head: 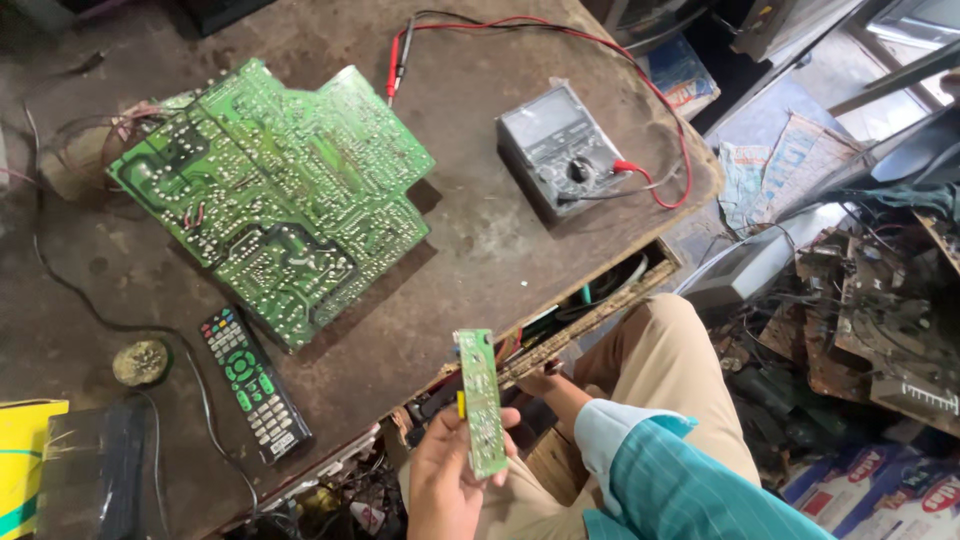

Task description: The person tests a small circuit board with multimeter probes, then uses a screwdriver to scrape or adjust components on the board. The person also handles a larger green circuit board and a remote control on the workbench.

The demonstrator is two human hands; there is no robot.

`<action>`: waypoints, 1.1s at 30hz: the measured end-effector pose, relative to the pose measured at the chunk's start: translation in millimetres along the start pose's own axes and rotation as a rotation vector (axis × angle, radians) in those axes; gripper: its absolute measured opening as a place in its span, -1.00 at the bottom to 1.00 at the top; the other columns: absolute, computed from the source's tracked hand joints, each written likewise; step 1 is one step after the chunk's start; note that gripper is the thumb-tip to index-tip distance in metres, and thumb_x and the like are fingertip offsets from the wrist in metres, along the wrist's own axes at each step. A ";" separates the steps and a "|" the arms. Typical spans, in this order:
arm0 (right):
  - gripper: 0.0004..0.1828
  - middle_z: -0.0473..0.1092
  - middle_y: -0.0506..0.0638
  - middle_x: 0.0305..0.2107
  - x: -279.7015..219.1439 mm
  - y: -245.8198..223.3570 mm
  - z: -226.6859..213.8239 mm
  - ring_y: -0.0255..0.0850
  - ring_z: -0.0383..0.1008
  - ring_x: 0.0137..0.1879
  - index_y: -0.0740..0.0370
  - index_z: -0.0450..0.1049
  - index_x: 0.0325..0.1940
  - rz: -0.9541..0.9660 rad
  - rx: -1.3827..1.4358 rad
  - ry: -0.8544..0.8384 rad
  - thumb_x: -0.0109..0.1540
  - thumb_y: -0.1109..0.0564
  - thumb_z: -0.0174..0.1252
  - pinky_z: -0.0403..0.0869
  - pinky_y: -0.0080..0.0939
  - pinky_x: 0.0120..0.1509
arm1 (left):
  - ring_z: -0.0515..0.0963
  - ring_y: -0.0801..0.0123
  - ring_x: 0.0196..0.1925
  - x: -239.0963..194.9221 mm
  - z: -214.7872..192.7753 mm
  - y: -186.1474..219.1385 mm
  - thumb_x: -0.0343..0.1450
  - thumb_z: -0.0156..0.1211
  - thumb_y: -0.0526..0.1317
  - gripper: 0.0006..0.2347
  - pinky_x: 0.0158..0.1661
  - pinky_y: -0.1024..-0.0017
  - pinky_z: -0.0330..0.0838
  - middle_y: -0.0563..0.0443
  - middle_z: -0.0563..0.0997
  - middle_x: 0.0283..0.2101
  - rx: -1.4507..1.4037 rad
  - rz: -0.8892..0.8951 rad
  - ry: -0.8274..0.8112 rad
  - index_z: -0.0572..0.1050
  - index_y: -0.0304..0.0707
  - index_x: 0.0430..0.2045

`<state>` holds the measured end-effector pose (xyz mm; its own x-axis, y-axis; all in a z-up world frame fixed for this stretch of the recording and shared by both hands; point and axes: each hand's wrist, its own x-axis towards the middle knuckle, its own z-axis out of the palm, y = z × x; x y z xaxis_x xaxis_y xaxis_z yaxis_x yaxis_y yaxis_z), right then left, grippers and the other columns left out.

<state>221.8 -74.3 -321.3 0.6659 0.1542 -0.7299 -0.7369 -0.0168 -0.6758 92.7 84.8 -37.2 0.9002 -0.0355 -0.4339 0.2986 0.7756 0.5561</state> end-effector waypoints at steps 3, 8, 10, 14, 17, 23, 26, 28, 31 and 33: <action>-0.65 0.35 -0.02 -0.43 -20.4 3.8 -3.3 -0.24 0.16 -0.46 0.20 0.40 0.05 0.013 0.066 -0.038 0.27 -0.03 0.01 0.38 -0.15 -0.29 | 0.66 0.09 -0.29 -0.8 10.4 -1.0 0.53 -0.11 -0.26 -0.84 -0.44 0.34 0.47 -0.55 0.65 -0.09 -0.047 -0.038 0.077 0.36 -0.42 -0.19; -0.65 0.31 -0.05 -0.52 -83.4 -32.8 -27.1 -0.29 0.06 -0.59 0.16 0.40 0.04 0.049 0.293 -0.124 0.35 -0.08 -0.08 0.33 -0.18 -0.37 | 0.63 0.12 -0.28 10.8 24.5 -3.8 0.53 -0.16 -0.23 -0.76 -0.42 0.36 0.45 -0.45 0.63 -0.08 -0.102 -0.033 0.047 0.42 -0.35 -0.03; -0.65 0.29 -0.06 -0.55 -127.1 -38.2 -46.2 -0.31 0.02 -0.64 0.14 0.40 0.04 0.099 0.433 -0.131 0.38 -0.11 -0.12 0.31 -0.20 -0.40 | 0.63 0.16 -0.27 16.4 28.6 -8.9 0.54 -0.15 -0.23 -0.74 -0.41 0.37 0.45 -0.44 0.63 -0.06 -0.082 -0.020 0.038 0.42 -0.37 0.02; -0.56 0.25 -0.07 -0.60 -210.9 -41.7 -86.4 -0.33 -0.03 -0.70 0.14 0.40 0.03 0.088 0.670 0.040 0.41 -0.20 -0.20 0.32 -0.23 -0.43 | 0.62 0.18 -0.26 31.1 36.3 -17.5 0.54 -0.13 -0.22 -0.70 -0.41 0.39 0.46 -0.40 0.64 -0.05 -0.100 -0.037 -0.015 0.44 -0.34 0.10; -0.53 0.24 -0.04 -0.62 -251.9 -44.3 -109.3 -0.31 0.04 -0.70 0.15 0.33 -0.02 -0.098 0.712 0.158 0.41 -0.26 -0.24 0.32 -0.22 -0.47 | 0.64 0.18 -0.24 34.7 40.6 -17.9 0.54 -0.12 -0.19 -0.68 -0.38 0.37 0.51 -0.37 0.65 -0.05 -0.061 -0.058 -0.005 0.45 -0.37 0.08; -0.55 0.30 -0.02 -0.59 -280.4 -58.3 -146.9 -0.33 0.24 -0.65 0.31 0.32 -0.07 -0.633 0.405 0.077 0.47 -0.14 -0.24 0.43 -0.23 -0.44 | 0.72 0.00 -0.14 37.3 42.0 -10.7 0.50 -0.08 -0.24 -0.70 -0.19 0.23 0.66 -0.39 0.65 -0.08 0.152 -0.153 -0.010 0.45 -0.46 0.02; -0.65 0.34 -0.03 -0.49 -279.8 -80.7 -151.6 -0.34 0.33 -0.51 0.39 0.38 0.06 -0.752 0.223 0.003 0.47 0.02 -0.11 0.43 -0.26 -0.38 | 0.69 0.02 -0.14 37.4 40.7 -3.0 0.54 -0.03 -0.27 -0.71 -0.23 0.29 0.61 -0.40 0.65 -0.09 0.254 -0.188 0.005 0.47 -0.43 0.11; -0.62 0.37 -0.06 -0.39 -285.2 -95.3 -151.0 -0.36 0.35 -0.41 0.36 0.38 0.25 -0.787 0.133 -0.001 0.40 0.13 -0.03 0.42 -0.31 -0.34 | 0.70 0.04 -0.16 39.4 41.3 2.4 0.54 -0.05 -0.25 -0.71 -0.24 0.30 0.63 -0.41 0.65 -0.10 0.267 -0.195 0.032 0.45 -0.44 0.07; -0.60 0.41 0.02 -0.22 -290.6 -116.1 -148.7 -0.28 0.38 -0.25 0.37 0.39 0.29 -1.027 -0.210 0.178 0.35 0.28 0.10 0.40 -0.29 -0.19 | 0.70 0.10 -0.21 39.8 42.0 10.0 0.52 -0.11 -0.21 -0.68 -0.26 0.29 0.65 -0.39 0.67 -0.12 0.253 -0.194 0.050 0.46 -0.46 0.04; -0.56 0.49 -0.01 -0.25 -294.1 -121.9 -147.3 -0.28 0.47 -0.28 0.31 0.43 0.25 -0.956 -0.268 0.232 0.26 0.30 0.20 0.46 -0.30 -0.20 | 0.70 0.13 -0.23 39.2 41.4 13.4 0.52 -0.13 -0.19 -0.66 -0.24 0.28 0.66 -0.38 0.66 -0.12 0.245 -0.193 0.052 0.47 -0.48 0.03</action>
<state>133.0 -263.1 -39.3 0.9891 0.0236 0.1452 0.1469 -0.2118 -0.9662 145.1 67.7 -17.4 0.8043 -0.1299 -0.5799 0.5351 0.5828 0.6116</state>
